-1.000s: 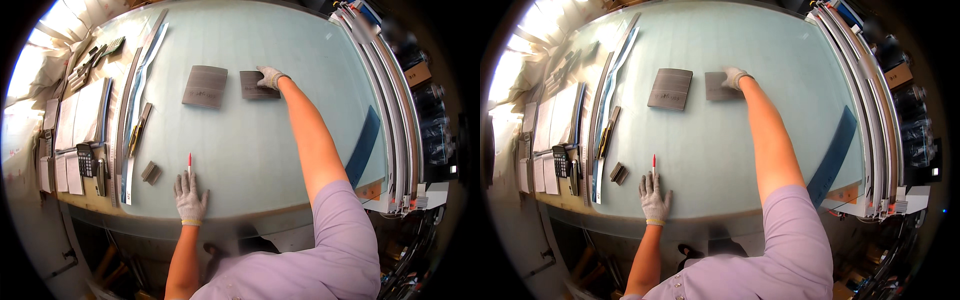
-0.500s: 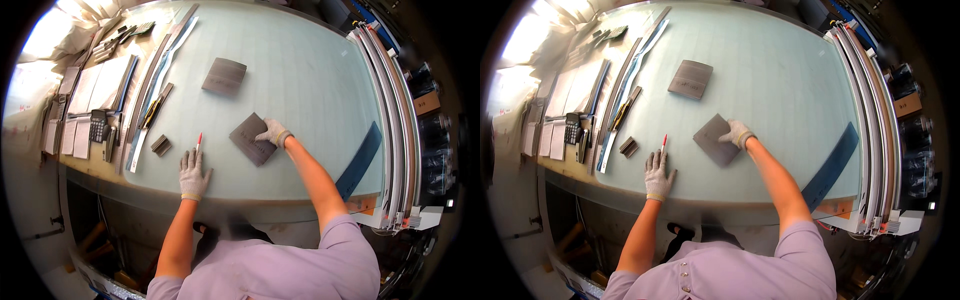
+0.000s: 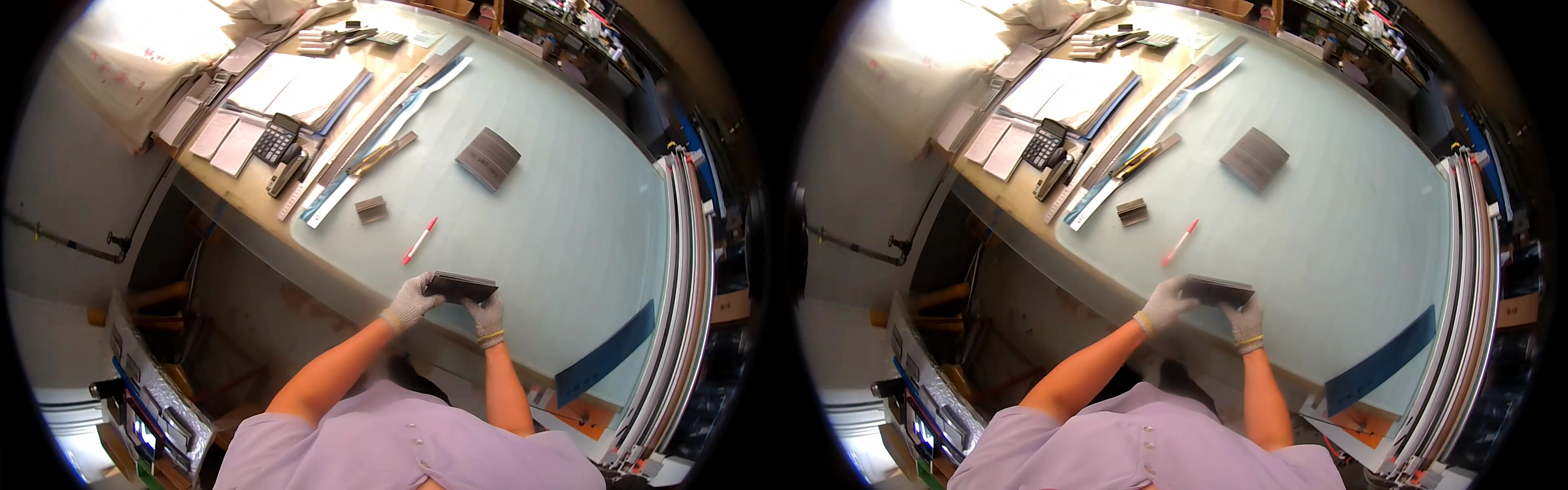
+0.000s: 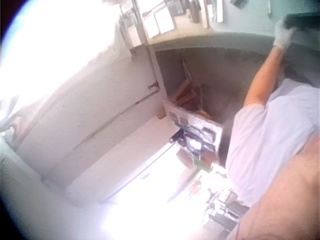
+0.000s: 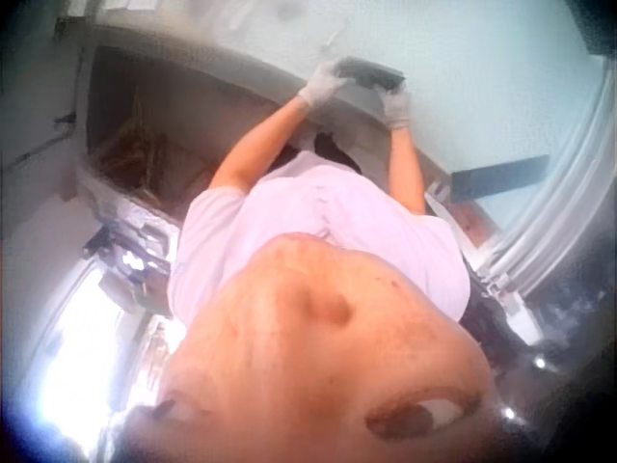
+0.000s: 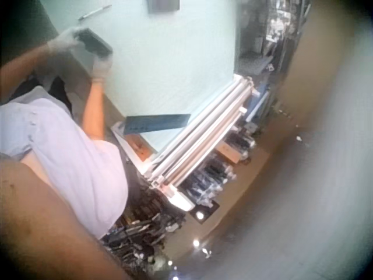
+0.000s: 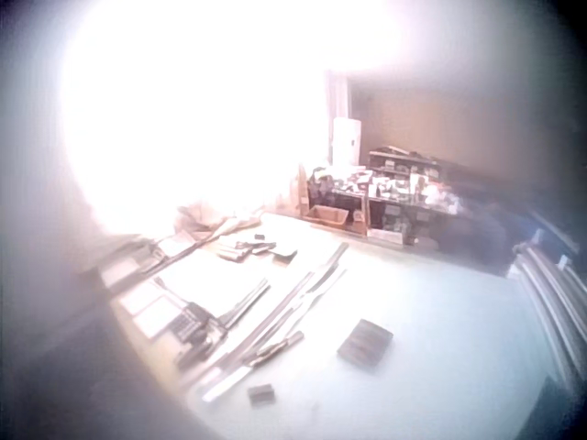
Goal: The person measures and marks several rectangular tiles on a workbench using a metal ruler and a red marker. They handle the tiles one by one, aligning the ruler and drawing lines on the surfaces. The person also briefly writes on a notepad and flips through a binder during the process.
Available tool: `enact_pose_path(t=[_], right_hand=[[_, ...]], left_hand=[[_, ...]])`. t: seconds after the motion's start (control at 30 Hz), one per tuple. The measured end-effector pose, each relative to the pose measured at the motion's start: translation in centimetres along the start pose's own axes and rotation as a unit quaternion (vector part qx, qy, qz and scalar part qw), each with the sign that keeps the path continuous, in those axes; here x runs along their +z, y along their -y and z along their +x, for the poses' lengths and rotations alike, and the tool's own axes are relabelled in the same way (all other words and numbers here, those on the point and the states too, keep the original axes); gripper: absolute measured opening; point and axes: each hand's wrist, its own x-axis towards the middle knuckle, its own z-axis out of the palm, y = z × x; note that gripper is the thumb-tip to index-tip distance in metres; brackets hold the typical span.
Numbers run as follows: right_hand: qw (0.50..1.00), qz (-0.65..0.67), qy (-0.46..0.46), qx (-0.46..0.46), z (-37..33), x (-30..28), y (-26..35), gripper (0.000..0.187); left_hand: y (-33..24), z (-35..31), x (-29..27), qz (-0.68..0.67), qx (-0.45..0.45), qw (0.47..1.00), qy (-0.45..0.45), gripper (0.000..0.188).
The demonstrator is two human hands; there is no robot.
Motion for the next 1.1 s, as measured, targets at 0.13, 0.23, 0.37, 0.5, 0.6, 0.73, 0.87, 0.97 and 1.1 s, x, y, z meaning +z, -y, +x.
enact_pose_path(t=[0.13, 0.23, 0.37, 0.5, 0.6, 0.73, 0.87, 0.97, 1.1], right_hand=[[0.998, 0.057, 0.010, 0.020, -1.3, 0.6, -3.2, 0.046], [0.998, 0.056, 0.016, 0.017, -1.8, 0.3, -3.9, 0.039], [0.996, -0.018, 0.067, -0.054, -1.9, 0.5, -2.9, 0.029], [0.990, -0.103, 0.084, -0.048, -1.5, 1.0, -3.2, 0.033], [0.990, -0.082, 0.095, 0.058, -1.6, 1.2, -1.9, 0.036], [0.971, 0.035, 0.214, 0.102, -1.6, 6.0, 4.5, 0.045], [0.947, 0.056, 0.291, 0.122, -1.9, 13.0, 5.3, 0.048], [0.927, 0.083, 0.343, 0.130, -2.9, 20.3, 6.2, 0.047], [0.911, -0.052, 0.409, 0.026, -4.7, 31.5, 6.6, 0.046]], left_hand=[[3.9, 0.3, 0.1, -0.104, -0.029, 0.994, 0.031, 0.040], [3.7, -0.1, 0.7, -0.024, 0.013, 0.999, 0.026, 0.034], [3.1, -1.4, -0.1, 0.003, 0.009, 0.999, 0.035, 0.033], [5.3, -1.3, -1.4, 0.187, 0.129, 0.974, 0.007, 0.032], [2.1, -2.9, -2.2, 0.020, -0.042, 0.999, 0.017, 0.033], [1.9, -5.6, -6.3, -0.150, -0.127, 0.980, 0.035, 0.041], [2.6, -10.7, -9.4, -0.358, -0.074, 0.928, -0.078, 0.045], [3.4, -15.4, -13.2, -0.355, -0.024, 0.916, -0.186, 0.042], [3.4, -22.3, -18.3, -0.290, 0.044, 0.882, -0.368, 0.036]])
